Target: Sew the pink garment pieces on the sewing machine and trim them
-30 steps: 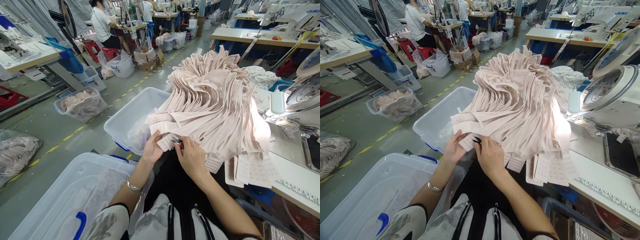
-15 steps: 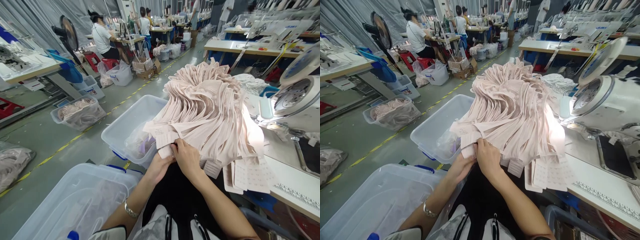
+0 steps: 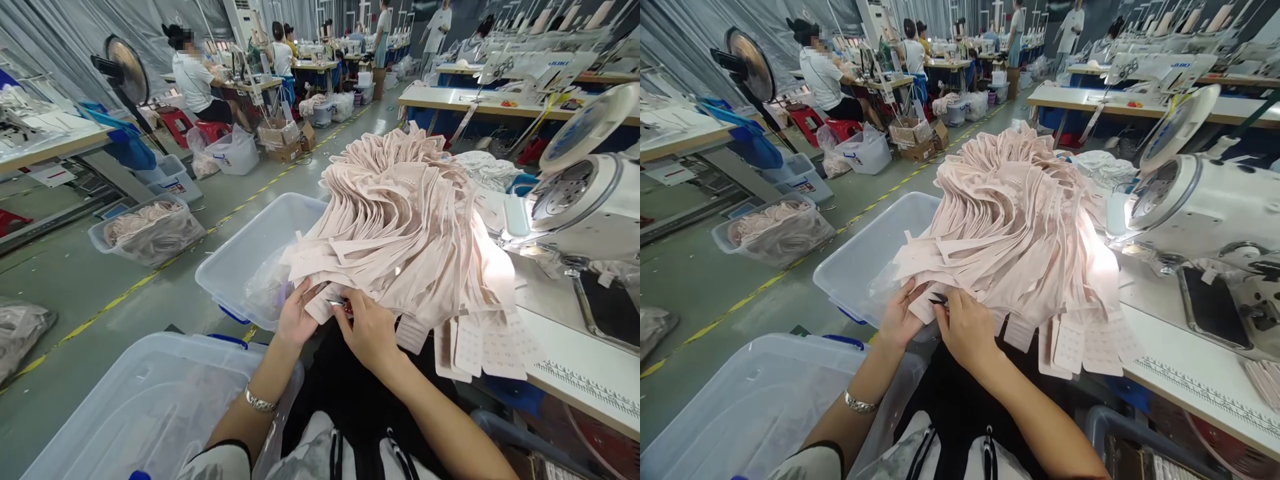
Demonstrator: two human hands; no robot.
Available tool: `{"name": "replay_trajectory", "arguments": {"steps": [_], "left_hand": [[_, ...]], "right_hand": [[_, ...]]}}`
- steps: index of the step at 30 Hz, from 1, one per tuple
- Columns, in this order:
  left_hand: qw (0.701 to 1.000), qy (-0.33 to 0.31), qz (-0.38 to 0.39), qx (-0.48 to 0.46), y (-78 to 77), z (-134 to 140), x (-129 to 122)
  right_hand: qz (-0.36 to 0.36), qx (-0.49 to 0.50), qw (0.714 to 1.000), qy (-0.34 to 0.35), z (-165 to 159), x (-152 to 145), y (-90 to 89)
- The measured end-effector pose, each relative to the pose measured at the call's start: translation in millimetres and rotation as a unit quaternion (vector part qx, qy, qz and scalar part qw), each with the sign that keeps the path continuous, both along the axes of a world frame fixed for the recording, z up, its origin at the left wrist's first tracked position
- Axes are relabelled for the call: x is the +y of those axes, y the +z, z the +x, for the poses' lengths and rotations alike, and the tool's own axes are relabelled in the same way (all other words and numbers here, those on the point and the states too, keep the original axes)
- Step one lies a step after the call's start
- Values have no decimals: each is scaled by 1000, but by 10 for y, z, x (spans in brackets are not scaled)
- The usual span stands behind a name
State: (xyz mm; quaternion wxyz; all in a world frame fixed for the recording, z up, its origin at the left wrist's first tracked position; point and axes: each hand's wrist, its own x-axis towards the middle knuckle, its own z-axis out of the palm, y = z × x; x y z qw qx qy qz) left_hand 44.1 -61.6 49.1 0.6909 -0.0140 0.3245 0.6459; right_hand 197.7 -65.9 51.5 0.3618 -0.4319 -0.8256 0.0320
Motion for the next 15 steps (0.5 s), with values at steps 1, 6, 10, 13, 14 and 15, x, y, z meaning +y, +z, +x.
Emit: {"name": "replay_trajectory", "arguments": {"steps": [1, 6, 10, 13, 14, 15], "left_hand": [[1000, -3, 1, 4, -9, 22, -17], [999, 7, 20, 44, -50, 85, -82], [995, 34, 44, 79, -75, 118, -115], [993, 43, 64, 85, -144, 175, -161], [993, 39, 74, 87, -175, 201, -185], [992, 29, 84, 90, -208, 228, -210]], "right_hand": [[-8, -2, 1000, -3, 8, 6, 0], [-44, -31, 998, -36, 12, 60, 5], [-59, -98, 992, -52, -24, 103, 24], [-76, -142, 985, -60, -55, 155, 47], [-84, -152, 983, -62, -65, 175, 54], [-93, -160, 981, -64, -74, 196, 61]]}}
